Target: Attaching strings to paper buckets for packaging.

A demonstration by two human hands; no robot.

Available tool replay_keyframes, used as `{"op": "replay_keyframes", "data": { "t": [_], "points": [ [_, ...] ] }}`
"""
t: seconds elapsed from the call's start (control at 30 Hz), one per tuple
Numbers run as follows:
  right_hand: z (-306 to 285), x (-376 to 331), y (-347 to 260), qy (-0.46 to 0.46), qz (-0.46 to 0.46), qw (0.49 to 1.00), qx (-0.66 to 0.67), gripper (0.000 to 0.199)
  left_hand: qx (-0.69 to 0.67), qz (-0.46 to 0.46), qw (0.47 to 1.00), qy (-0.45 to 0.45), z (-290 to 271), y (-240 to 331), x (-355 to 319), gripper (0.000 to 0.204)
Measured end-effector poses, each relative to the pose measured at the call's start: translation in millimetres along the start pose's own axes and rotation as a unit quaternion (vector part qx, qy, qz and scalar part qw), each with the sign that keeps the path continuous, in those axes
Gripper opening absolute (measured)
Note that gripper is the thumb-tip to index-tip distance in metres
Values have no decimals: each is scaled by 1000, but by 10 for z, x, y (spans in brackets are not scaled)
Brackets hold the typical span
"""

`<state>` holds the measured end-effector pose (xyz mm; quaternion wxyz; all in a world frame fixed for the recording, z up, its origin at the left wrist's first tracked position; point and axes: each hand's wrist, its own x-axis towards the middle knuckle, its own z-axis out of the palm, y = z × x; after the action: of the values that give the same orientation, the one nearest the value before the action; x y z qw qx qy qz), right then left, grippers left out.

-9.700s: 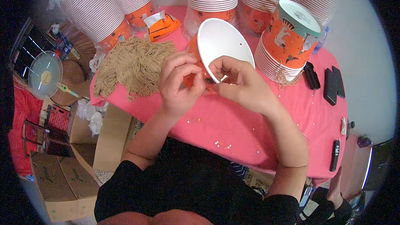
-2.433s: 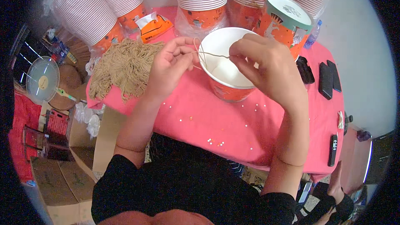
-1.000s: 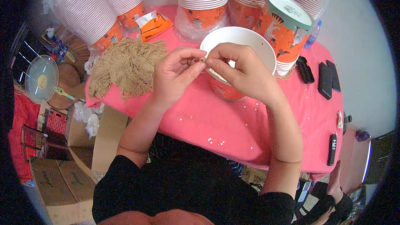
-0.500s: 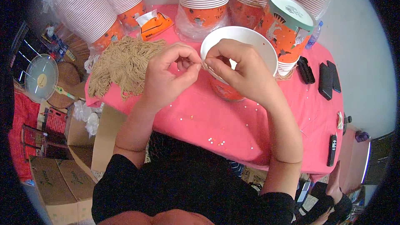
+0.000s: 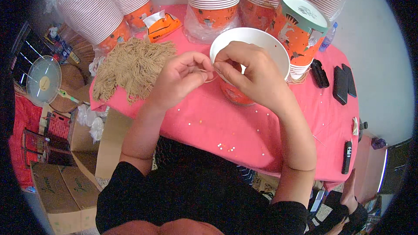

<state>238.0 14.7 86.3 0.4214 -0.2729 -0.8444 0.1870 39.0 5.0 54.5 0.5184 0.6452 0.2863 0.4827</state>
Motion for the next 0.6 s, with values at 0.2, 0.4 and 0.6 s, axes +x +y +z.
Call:
{"op": "replay_keyframes", "data": {
  "t": [0.2,0.4,0.6],
  "points": [
    [12,-9,13,-5,8,1000,-1,5,88,52,995,-19,38,-15,-4,12],
    [0,-17,26,-5,1,1000,-3,5,67,35,997,13,74,-41,-5,10],
    [7,-8,0,-3,3,1000,0,5,-43,-40,998,3,37,-154,-5,14]
  ]
}}
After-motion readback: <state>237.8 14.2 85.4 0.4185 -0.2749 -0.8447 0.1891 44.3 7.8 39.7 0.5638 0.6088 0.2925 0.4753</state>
